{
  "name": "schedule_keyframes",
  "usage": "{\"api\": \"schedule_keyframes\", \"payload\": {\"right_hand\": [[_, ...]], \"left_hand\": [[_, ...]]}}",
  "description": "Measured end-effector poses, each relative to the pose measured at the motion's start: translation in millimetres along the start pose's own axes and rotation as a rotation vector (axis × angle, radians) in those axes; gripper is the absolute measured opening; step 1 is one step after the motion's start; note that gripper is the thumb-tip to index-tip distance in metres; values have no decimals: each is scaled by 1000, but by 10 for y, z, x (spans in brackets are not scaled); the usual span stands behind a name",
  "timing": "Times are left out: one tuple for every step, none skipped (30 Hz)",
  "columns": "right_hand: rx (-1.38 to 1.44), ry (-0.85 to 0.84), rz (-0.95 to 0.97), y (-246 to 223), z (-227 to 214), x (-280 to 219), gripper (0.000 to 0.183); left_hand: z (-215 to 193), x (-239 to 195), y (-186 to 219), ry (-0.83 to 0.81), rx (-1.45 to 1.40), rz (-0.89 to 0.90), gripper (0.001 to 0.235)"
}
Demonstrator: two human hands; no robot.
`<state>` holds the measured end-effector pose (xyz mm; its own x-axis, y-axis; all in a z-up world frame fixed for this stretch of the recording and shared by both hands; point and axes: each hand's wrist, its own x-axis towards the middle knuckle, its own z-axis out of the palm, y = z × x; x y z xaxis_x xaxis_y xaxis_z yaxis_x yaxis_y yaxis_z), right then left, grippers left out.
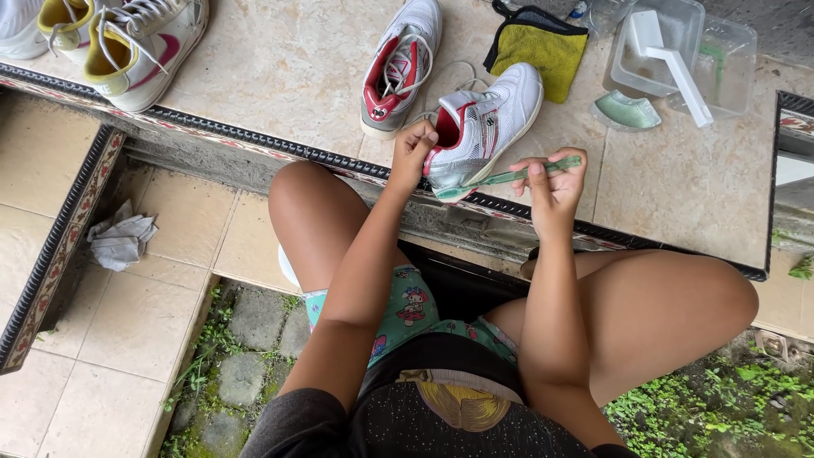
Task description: The person is cleaning white and red sneakers using a toothbrush and a cleaning solution in a plastic container.
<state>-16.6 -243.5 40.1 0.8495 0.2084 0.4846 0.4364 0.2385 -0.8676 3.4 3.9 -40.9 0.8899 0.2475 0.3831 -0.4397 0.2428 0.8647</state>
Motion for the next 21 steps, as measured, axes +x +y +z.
{"api": "schedule_keyframes", "payload": {"right_hand": [[0, 0, 0, 43, -34, 5, 25], [30, 26, 0, 86, -76, 16, 24], [59, 53, -1, 130, -117, 27, 23], [60, 50, 0, 193, -172, 22, 23], [69, 85, 18, 258, -227, 17, 24], [78, 121, 37, 324, -280, 6, 25], [79, 119, 39, 393, -332, 7, 25], [86, 145, 46, 457, -393, 4, 23], [93, 170, 52, 520, -456, 2, 21], [93, 171, 52, 551, -487, 2, 21], [107, 195, 51, 582, -518, 3, 20], [121, 220, 50, 611, -550, 2, 19], [121, 222, 50, 612, -569, 9, 19], [124, 238, 49, 615, -590, 13, 18], [127, 255, 49, 618, -610, 18, 18], [127, 256, 50, 667, -649, 12, 18], [132, 294, 50, 716, -688, 6, 18], [136, 332, 51, 764, -725, -5, 17], [137, 333, 53, 758, -744, -4, 17], [118, 371, 43, 751, -763, -2, 17], [98, 408, 33, 742, -782, -2, 16]], "left_hand": [[-14, -1, -23, 0, 0, 0, 25], [-22, 4, -50, 3, -3, -3, 26], [-29, 9, -79, 5, -5, -6, 26], [-30, 12, -88, 7, -5, -5, 26], [-31, 15, -98, 4, 1, -4, 27], [-35, 12, -108, 0, 7, -4, 28], [-48, 12, -116, 2, 8, -5, 28], [-52, 13, -128, 1, 7, -10, 27], [-52, 15, -140, -1, 6, -16, 27], [-46, 13, -124, -2, 6, -16, 27], [-38, 12, -108, 0, 5, -19, 27], [-30, 10, -92, 2, 3, -21, 27], [-25, 12, -85, 1, 3, -22, 27], [-20, 10, -80, 1, 2, -28, 27], [-15, 9, -75, 2, 1, -33, 27], [-8, 9, -51, 2, 1, -35, 27], [-2, 9, -27, 2, 3, -32, 28], [4, 5, -2, 2, 6, -29, 28], [-6, 7, -14, 3, 7, -31, 28], [-14, 9, -27, -3, 7, -26, 28], [-23, 9, -38, -8, 8, -21, 29]]}}
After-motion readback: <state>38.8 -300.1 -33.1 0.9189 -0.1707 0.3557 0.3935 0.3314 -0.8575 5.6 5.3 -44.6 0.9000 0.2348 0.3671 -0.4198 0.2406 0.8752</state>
